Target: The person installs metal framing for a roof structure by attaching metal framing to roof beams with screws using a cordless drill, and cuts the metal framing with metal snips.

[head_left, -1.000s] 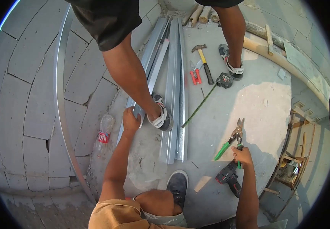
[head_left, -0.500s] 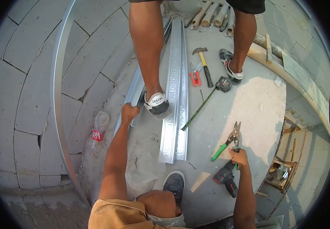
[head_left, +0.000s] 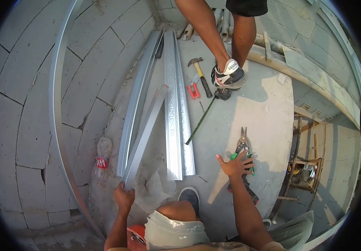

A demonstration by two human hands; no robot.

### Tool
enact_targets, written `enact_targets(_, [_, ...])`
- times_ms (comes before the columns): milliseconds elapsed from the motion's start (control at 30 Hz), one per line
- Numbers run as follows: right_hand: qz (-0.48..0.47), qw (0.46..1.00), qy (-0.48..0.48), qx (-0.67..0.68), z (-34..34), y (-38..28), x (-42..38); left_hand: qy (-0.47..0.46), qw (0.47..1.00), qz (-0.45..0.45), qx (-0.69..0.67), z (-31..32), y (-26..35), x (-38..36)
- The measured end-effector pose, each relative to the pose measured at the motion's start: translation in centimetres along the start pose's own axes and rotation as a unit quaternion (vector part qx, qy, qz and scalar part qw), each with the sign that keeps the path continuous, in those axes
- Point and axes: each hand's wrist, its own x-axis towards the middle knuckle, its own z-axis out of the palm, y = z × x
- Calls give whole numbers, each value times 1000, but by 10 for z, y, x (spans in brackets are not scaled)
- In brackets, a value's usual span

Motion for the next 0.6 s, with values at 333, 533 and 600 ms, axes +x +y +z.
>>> enact_targets(333, [24, 1000, 17, -7, 2, 44, 20, 124, 974, 189, 11, 9, -99, -95])
enact_targets(533, [39, 998, 28, 35, -49, 87, 30, 53, 948, 312, -13, 43, -85, -64])
enact_targets(600, [0, 954, -110, 278, -64, 121, 41, 47, 927, 372, -17, 56, -87, -48])
